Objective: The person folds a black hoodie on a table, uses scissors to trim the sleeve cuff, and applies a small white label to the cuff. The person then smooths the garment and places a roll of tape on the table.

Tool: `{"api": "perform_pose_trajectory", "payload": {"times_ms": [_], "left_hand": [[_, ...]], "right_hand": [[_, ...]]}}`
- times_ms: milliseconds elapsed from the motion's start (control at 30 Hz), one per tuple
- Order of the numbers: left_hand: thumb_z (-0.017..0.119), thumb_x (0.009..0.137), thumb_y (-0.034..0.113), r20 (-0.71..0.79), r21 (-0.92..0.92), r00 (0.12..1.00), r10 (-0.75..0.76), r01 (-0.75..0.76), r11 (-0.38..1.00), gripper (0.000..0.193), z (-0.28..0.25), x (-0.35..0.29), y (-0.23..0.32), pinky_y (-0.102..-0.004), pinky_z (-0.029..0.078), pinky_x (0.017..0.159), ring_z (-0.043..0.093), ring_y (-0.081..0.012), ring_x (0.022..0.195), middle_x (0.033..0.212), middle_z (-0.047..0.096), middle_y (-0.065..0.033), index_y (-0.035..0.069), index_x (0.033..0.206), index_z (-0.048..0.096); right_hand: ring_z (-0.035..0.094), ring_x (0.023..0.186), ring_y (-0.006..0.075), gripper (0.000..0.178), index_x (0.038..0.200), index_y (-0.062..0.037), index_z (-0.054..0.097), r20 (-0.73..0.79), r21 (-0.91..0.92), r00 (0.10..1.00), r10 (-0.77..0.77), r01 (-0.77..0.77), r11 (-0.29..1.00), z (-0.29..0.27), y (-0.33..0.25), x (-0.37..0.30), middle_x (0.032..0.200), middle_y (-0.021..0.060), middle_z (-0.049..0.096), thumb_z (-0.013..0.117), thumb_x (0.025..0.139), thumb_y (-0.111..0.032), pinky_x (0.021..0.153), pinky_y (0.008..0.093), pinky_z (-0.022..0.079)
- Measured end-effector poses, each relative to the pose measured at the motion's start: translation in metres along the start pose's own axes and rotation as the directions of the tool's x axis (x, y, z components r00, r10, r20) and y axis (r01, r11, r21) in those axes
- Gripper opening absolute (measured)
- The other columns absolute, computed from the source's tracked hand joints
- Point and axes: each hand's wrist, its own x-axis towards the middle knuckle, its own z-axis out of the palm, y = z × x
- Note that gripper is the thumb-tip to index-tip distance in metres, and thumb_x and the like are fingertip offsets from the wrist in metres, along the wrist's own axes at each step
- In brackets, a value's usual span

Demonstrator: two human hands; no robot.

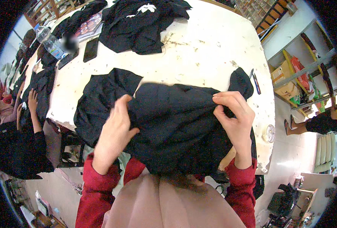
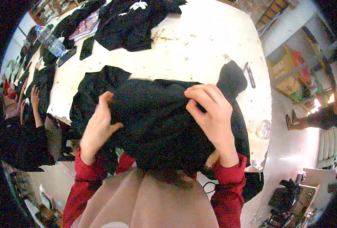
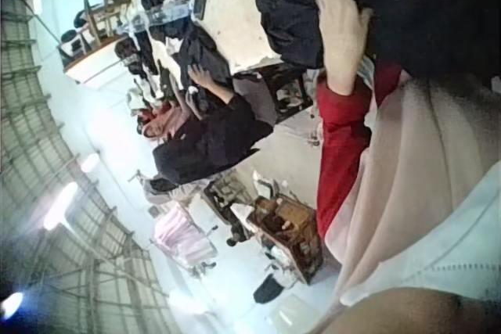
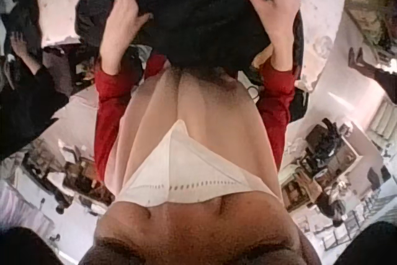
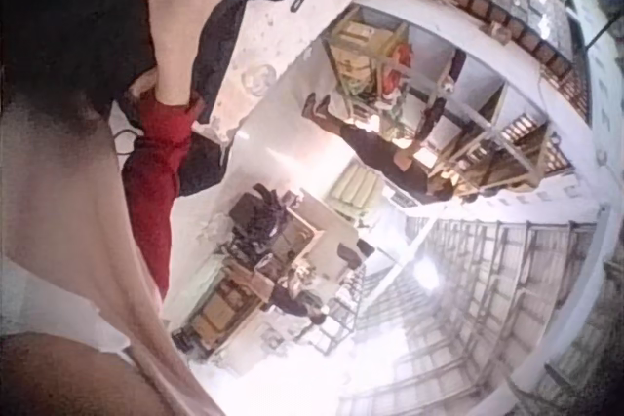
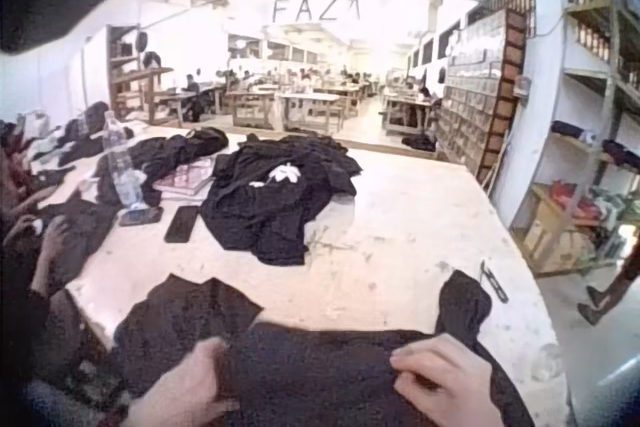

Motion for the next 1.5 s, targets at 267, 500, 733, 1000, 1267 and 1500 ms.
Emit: {"api": "perform_pose_trajectory", "payload": {"times_ms": [267,500,733,1000,1267,1500], "left_hand": [[0.056,0.07,-0.001,0.147,-0.14,0.892,0.427,-0.409,0.902,0.08,-0.019,0.014,0.03,-0.0584,0.014,0.116,0.023,-0.0429,0.141,0.15,0.029,-0.0191,0.002,0.145,0.028],[0.062,0.077,-0.002,-0.165,-0.146,0.918,0.361,-0.384,0.912,0.028,0.024,0.049,0.012,-0.0445,0.043,0.096,0.056,-0.0328,0.096,0.103,0.062,-0.0094,0.007,0.103,0.057],[0.068,0.07,0.003,-0.397,0.068,0.88,0.262,-0.257,0.964,0.023,0.066,0.002,0.054,-0.0461,0.042,0.094,0.055,-0.0326,0.104,0.11,0.061,-0.0111,0.007,0.091,0.058],[0.072,0.077,0.015,-0.267,0.121,0.919,0.289,-0.265,0.957,0.018,0.065,0.011,0.023,-0.0516,0.027,0.112,0.054,-0.0247,0.116,0.116,0.063,-0.0009,0.011,0.092,0.062],[0.07,0.081,0.011,0.031,-0.392,0.972,0.233,-0.203,0.897,0.013,0.005,0.022,0.004,-0.0421,0.038,0.102,0.057,-0.028,0.11,0.111,0.065,-0.0078,0.006,0.09,0.061],[0.068,0.081,0.003,0.01,-0.497,0.987,0.159,-0.133,0.857,0.016,0.001,0.019,-0.004,-0.0327,0.05,0.082,0.064,-0.0299,0.092,0.099,0.066,-0.0149,-0.001,0.095,0.062]], "right_hand": [[0.065,0.081,0.0234,0.021,0.087,-0.0049,0.066,0.164,0.055,0.976,-0.146,0.138,0.989,-0.002,-0.007,0.024,0.087,0.0077,0.066,0.067,0.069,0.005,0.071,0.032,0.053],[0.065,0.071,0.0192,0.014,0.083,-0.0002,0.065,0.019,0.063,0.998,0.065,-0.066,0.996,0.013,0.003,0.034,0.078,0.0098,0.066,0.064,0.07,0.004,0.067,0.027,0.049],[0.057,0.062,0.0127,0.01,0.08,0.001,0.061,-0.066,0.085,0.971,0.229,-0.223,0.971,0.032,0.009,0.037,0.07,0.0087,0.062,0.064,0.07,-0.002,0.061,0.0253,0.045],[0.058,0.063,0.0126,0.01,0.079,0.001,0.062,0.171,0.11,0.978,0.121,-0.141,0.984,0.009,0.025,0.042,0.071,0.0079,0.063,0.064,0.07,-0.002,0.061,0.0248,0.044],[0.062,0.079,0.0191,0.014,0.084,-0.0011,0.066,0.377,0.261,0.925,-0.055,-0.049,0.964,-0.01,0.045,0.042,0.084,0.008,0.063,0.061,0.071,0.001,0.073,0.0283,0.048],[0.06,0.077,0.0192,0.018,0.089,-0.0004,0.063,0.496,0.241,0.867,0.038,-0.18,0.954,-0.009,0.039,0.046,0.083,0.0083,0.061,0.058,0.072,0.003,0.069,0.0281,0.046]]}}
